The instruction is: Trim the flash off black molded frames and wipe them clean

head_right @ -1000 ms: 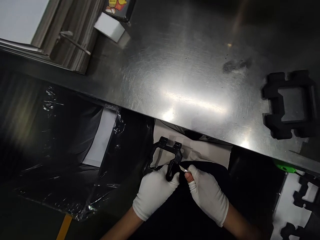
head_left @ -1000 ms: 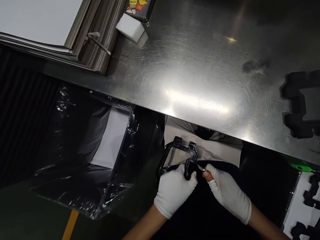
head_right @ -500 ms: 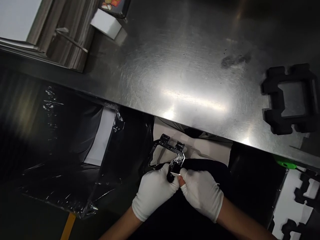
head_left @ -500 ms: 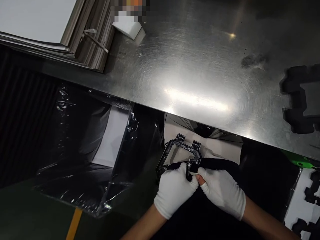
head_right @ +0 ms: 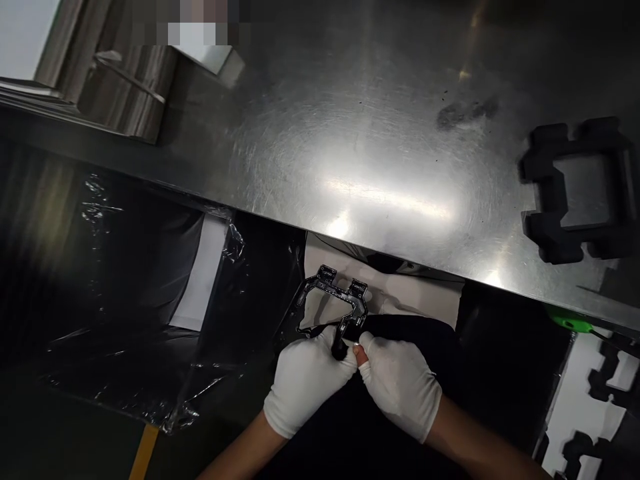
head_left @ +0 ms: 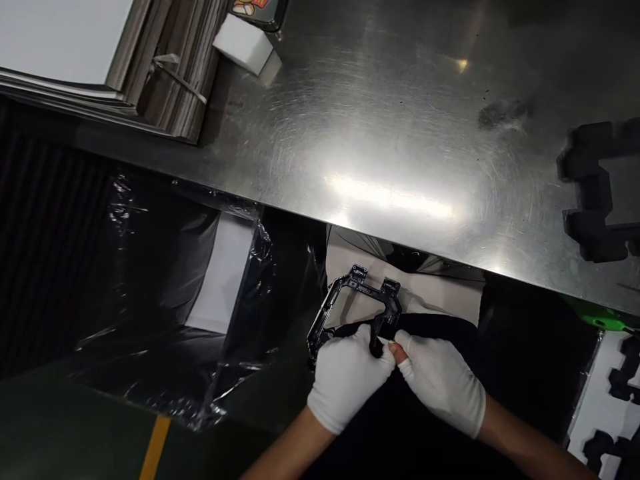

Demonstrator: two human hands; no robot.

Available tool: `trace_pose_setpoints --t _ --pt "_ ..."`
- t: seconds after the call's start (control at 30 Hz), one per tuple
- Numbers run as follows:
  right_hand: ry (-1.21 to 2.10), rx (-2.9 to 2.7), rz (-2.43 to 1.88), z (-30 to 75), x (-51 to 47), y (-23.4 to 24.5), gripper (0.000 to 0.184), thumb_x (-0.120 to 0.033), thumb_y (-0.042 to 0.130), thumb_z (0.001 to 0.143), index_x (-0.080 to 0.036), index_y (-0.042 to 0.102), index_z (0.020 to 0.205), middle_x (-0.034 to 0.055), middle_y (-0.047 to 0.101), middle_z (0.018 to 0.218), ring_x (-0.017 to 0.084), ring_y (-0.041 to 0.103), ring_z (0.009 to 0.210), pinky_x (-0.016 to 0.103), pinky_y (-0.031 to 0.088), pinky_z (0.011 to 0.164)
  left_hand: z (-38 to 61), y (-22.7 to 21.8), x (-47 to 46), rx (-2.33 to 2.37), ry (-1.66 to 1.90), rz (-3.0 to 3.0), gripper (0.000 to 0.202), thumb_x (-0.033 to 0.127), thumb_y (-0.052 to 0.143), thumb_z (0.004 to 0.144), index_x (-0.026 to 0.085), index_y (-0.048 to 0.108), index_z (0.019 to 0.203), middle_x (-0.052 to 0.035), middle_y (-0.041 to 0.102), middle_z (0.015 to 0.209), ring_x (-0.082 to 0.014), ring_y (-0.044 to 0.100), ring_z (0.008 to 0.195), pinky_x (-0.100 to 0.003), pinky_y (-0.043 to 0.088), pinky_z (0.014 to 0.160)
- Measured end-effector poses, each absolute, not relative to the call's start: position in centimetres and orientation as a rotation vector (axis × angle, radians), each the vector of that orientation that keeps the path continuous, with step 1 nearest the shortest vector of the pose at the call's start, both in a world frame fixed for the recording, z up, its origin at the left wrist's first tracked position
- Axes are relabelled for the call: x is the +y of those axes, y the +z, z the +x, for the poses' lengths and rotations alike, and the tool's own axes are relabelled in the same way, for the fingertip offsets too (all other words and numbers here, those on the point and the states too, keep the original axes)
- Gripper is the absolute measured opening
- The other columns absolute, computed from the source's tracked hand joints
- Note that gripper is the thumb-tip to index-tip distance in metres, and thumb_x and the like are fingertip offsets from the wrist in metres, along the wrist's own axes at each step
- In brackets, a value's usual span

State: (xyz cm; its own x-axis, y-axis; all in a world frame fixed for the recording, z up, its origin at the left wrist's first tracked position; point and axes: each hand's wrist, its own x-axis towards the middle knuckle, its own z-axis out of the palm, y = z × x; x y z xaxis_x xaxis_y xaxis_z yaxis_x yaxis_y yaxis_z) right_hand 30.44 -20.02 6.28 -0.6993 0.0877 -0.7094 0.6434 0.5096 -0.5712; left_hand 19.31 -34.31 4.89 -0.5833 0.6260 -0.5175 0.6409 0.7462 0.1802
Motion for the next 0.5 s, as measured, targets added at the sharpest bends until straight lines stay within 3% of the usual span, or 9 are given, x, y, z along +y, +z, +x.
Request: trace_pose_setpoints --t 0.2,0.33,0.5 --pt "-1.075 2.129 0.663 30.4 -20.5 6.1 0.045 -0.045 0.028 0.12 -0.022 0.066 0.108 0.0033 0.078 0.083 0.017 0.073 0.064 0.025 0.048 0.057 19.3 5.4 -33.6 2.312 -0.148 0.879 0.04 0.051 0.055 0.097 0.018 0.074 0.085 -0.01 0.076 0.065 -0.0363 0.08 0.066 -0.04 0.052 0.058" --pt "-1.258 2.122 0.778 31.1 -20.2 6.1 0.05 -0.055 0.024 0.119 -0.025 0.06 0.101 0.0 0.073 0.08 0.017 0.07 0.064 0.026 0.046 0.058 19.1 5.8 -33.2 2.259 -0.14 0.751 0.038 0.049 0.054 0.101 0.018 0.073 0.092 -0.0101 0.079 0.073 -0.0348 0.081 0.072 -0.039 0.052 0.064" --pt "-1.603 2.017 0.885 32.0 -18.8 6.4 0.056 -0.069 0.025 0.116 -0.026 0.052 0.093 -0.0007 0.065 0.078 0.017 0.063 0.064 0.029 0.048 0.06 17.5 6.1 -33.7 2.088 0.332 0.512 0.03 0.046 0.057 0.099 0.02 0.068 0.092 -0.0079 0.078 0.082 -0.0298 0.078 0.082 -0.038 0.053 0.074"
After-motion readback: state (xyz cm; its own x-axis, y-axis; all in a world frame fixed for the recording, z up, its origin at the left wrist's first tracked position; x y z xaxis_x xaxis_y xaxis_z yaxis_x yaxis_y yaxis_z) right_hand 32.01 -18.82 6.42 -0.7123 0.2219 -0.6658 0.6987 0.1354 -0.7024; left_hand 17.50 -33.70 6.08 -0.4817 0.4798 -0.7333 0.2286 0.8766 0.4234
